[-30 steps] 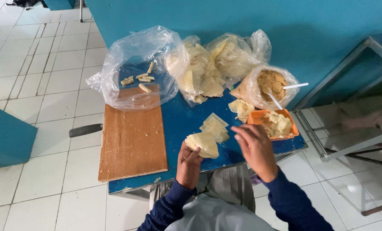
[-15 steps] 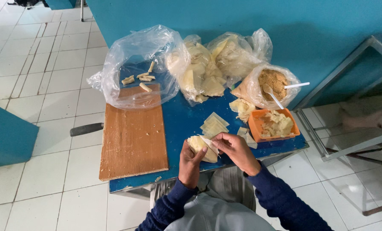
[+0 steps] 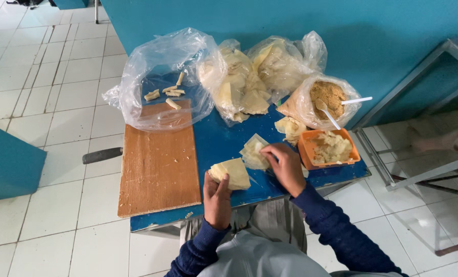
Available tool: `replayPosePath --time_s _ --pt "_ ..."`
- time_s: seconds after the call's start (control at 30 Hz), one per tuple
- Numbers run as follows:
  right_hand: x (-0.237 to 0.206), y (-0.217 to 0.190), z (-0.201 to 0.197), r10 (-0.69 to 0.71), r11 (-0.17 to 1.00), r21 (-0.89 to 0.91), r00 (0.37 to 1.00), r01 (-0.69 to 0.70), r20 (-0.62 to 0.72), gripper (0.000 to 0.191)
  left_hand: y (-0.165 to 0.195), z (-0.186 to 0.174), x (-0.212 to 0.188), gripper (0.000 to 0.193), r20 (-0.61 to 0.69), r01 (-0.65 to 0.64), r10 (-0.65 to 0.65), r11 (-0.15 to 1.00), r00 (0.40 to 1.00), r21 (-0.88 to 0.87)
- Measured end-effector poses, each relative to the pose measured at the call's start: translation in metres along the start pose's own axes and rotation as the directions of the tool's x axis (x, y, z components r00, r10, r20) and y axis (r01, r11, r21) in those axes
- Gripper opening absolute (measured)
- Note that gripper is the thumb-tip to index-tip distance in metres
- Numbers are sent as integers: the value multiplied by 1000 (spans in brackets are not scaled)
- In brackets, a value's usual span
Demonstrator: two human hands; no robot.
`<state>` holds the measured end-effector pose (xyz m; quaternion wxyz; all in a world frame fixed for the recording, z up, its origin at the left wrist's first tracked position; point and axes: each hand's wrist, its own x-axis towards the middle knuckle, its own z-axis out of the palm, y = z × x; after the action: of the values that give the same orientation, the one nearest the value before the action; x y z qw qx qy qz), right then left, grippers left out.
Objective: The person sits at a table folding thin pastry sheets. They spoon a brown filling from a plastic bag onto a wrapper, fold the wrapper over the filling into a triangular shape, and place the folded piece on the table, repeating the cycle and stacking finished pieces.
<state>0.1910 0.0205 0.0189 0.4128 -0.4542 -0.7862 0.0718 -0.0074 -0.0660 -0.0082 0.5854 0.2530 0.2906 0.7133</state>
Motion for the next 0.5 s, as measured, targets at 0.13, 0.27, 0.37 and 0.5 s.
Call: replayPosePath --time_s 0.13,0.27,0.37,0.5 --pt "-15 -18 -1 -120 991 -54 992 122 39 15 0 0 2 37 -14 23 -24 996 1000 -90" --pt "-25 -26 -5 -148 976 -151 987 157 65 17 3 2 1 40 12 40 -39 995 999 -91" --pt "-28 -32 -8 -155 972 -161 983 169 97 18 5 4 2 41 52 44 -37 991 998 -129" --pt "-21 -41 -17 -185 978 -77 978 193 94 19 4 6 3 38 83 63 -53 991 995 -122"
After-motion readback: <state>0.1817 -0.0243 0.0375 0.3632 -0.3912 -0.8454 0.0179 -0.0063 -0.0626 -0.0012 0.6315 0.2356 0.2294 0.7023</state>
